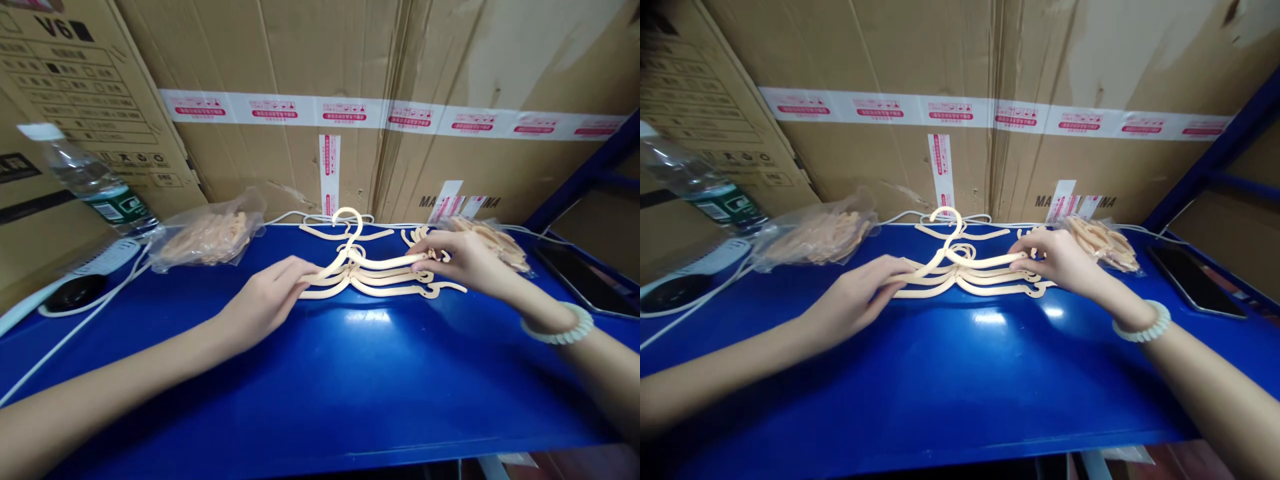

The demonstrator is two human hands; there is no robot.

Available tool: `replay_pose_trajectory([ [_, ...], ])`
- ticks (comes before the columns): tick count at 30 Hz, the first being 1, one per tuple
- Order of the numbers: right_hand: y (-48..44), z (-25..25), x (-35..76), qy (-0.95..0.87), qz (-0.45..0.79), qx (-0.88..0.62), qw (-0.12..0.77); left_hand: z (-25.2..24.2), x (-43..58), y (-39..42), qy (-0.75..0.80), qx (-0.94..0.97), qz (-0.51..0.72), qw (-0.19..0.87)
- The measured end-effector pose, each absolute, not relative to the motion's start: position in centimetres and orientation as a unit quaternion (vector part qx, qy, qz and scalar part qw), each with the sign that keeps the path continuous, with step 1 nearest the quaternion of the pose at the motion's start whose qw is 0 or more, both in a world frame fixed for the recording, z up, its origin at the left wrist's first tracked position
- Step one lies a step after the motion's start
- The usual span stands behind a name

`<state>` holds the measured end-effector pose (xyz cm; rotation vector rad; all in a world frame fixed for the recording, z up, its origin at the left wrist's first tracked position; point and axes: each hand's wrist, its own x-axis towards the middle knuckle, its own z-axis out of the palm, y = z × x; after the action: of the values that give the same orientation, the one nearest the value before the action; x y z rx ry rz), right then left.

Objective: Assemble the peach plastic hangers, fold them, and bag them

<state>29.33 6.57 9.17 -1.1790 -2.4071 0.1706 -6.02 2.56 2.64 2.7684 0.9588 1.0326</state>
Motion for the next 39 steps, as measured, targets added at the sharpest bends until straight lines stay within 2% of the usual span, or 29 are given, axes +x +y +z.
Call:
replay_pose_trajectory([
  [3,7.2,7.9,30.6,-0.857,0.083,-0.450,0.237,0.7,-6.1,1.4,0.318,0.875,0.361,0.047],
  [5,8.5,7.0,31.8,-0.852,0.010,-0.465,0.238,-0.1,-6.0,1.3,0.322,0.868,0.373,0.059],
  [9,10.9,5.5,33.9,-0.892,-0.151,-0.408,0.121,-0.8,-5.8,1.7,0.311,0.865,0.391,0.051],
  [11,11.7,4.8,34.3,-0.910,-0.171,-0.372,0.068,-0.9,-5.8,1.8,0.311,0.861,0.400,0.039],
  [14,12.4,4.2,34.3,-0.918,-0.190,-0.348,0.032,-0.9,-5.8,1.8,0.320,0.853,0.411,0.025],
  [17,12.8,3.8,33.9,-0.921,-0.194,-0.335,0.033,-0.9,-5.9,1.7,0.330,0.847,0.415,0.021],
  [19,12.8,3.7,33.7,-0.924,-0.175,-0.331,0.080,-0.8,-5.9,1.7,0.334,0.845,0.417,0.024],
  [25,10.8,4.3,32.8,-0.840,-0.024,-0.433,0.327,-0.8,-6.0,1.5,0.346,0.835,0.428,0.033],
  [30,7.9,5.2,31.0,-0.650,0.265,-0.485,0.521,-0.7,-5.8,1.5,0.363,0.826,0.428,0.048],
  [34,6.2,5.6,29.6,-0.541,0.438,-0.470,0.543,-0.5,-5.8,1.6,0.375,0.815,0.437,0.057],
  [39,5.5,5.1,28.6,-0.445,0.542,-0.480,0.527,-0.5,-6.1,1.6,0.390,0.807,0.439,0.068],
])
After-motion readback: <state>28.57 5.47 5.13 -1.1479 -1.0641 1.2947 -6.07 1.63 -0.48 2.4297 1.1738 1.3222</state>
